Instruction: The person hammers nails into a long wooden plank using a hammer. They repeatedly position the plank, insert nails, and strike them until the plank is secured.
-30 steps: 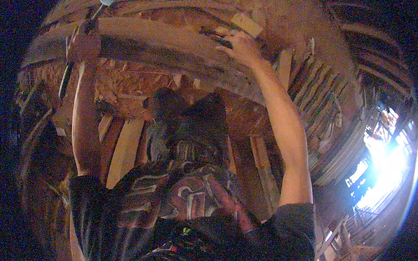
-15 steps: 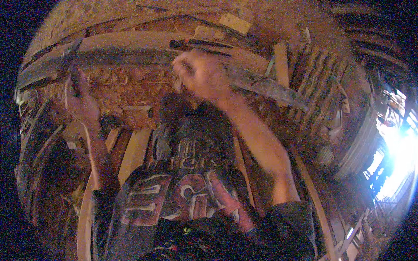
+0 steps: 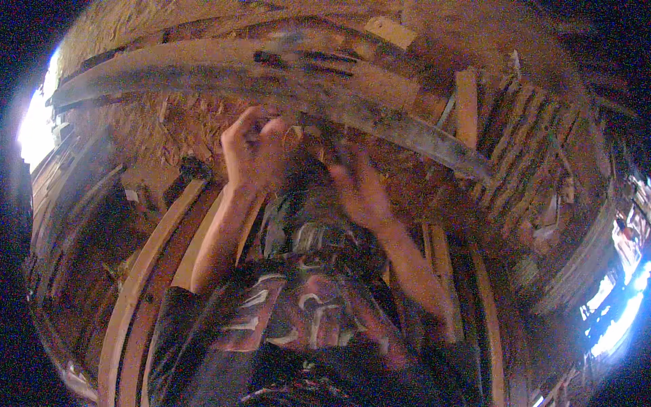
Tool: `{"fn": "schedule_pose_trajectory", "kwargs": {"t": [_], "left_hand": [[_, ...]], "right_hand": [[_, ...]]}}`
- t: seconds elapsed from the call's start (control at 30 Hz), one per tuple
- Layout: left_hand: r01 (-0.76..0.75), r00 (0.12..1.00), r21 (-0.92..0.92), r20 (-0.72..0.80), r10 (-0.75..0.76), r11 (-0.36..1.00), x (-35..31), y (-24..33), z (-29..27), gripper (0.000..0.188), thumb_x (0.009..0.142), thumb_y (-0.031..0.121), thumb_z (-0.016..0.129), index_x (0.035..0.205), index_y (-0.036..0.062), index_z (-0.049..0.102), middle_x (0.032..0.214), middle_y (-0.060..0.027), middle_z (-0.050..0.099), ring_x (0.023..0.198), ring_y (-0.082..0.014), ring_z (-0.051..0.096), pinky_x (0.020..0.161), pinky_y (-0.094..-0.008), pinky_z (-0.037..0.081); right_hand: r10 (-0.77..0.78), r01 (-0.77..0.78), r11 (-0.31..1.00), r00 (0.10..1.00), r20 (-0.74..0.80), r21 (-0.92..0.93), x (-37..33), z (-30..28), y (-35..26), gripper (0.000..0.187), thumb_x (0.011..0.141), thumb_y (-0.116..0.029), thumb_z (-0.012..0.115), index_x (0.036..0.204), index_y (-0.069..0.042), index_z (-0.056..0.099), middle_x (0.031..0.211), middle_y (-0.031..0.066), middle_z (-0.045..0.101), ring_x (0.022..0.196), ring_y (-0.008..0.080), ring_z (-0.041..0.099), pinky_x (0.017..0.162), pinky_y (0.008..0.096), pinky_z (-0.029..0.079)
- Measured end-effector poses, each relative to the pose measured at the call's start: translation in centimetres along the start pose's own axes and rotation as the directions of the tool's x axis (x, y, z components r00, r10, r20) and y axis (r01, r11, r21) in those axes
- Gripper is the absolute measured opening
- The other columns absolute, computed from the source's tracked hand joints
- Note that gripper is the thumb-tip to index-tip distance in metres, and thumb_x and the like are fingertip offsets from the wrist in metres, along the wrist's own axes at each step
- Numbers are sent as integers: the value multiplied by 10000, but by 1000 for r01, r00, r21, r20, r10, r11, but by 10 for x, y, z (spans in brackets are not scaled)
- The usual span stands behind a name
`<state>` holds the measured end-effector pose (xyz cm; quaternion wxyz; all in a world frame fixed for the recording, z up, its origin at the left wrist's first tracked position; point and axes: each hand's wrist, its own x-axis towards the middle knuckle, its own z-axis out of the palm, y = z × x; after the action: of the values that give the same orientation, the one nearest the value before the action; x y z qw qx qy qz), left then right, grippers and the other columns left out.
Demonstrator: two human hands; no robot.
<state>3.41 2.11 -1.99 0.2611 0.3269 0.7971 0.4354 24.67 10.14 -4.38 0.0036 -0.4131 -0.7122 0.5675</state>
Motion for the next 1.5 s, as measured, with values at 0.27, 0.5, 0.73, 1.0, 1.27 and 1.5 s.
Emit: {"fn": "schedule_pose_trajectory", "kwargs": {"t": [0.27,0.5,0.73,1.0,1.27,1.5], "left_hand": [[-196,964,583,-33,264,789,13,-9,26,441,850,234,702,1272,139,611,1397,-101,487,881,-307,686,681,-397,583],[-131,989,435,118,88,891,-46,-4,31,305,881,287,668,1151,146,661,1201,-113,627,931,-323,680,722,-441,572],[69,977,488,142,-157,870,-81,-23,42,289,875,308,661,1040,70,658,980,-134,647,816,-351,666,673,-458,542],[320,940,443,-35,-341,837,-119,-78,29,373,921,345,541,1102,23,594,1084,-205,643,995,-411,614,832,-500,490],[435,826,471,130,-548,768,-107,-94,28,377,970,354,508,1152,37,601,949,-247,670,921,-451,630,790,-519,503],[464,880,256,-24,-474,848,-95,-129,18,366,961,341,537,1104,28,664,989,-250,678,940,-437,637,794,-495,502]], "right_hand": [[297,-302,943,953,59,138,-67,-134,25,545,1049,-331,446,1503,-64,307,858,14,522,535,62,448,450,214,387],[311,-275,943,929,200,-187,-40,-163,-5,515,1037,-323,467,1438,-7,398,797,58,582,580,168,547,558,323,471],[2,118,864,971,239,-489,46,-89,-62,489,1022,-306,484,1433,-47,432,1154,221,669,1102,396,626,904,462,484],[63,97,889,943,328,-448,0,-179,-46,497,1019,-217,471,1499,-144,363,1485,182,432,1385,340,396,1138,394,311],[-16,208,831,936,352,-517,22,-142,-84,497,1021,-191,448,1508,-215,348,1365,196,543,1226,395,532,1010,443,417],[-65,279,831,908,414,-481,63,-95,-103,495,1035,-221,440,1519,-239,337,1113,171,687,987,344,666,848,413,485]]}}
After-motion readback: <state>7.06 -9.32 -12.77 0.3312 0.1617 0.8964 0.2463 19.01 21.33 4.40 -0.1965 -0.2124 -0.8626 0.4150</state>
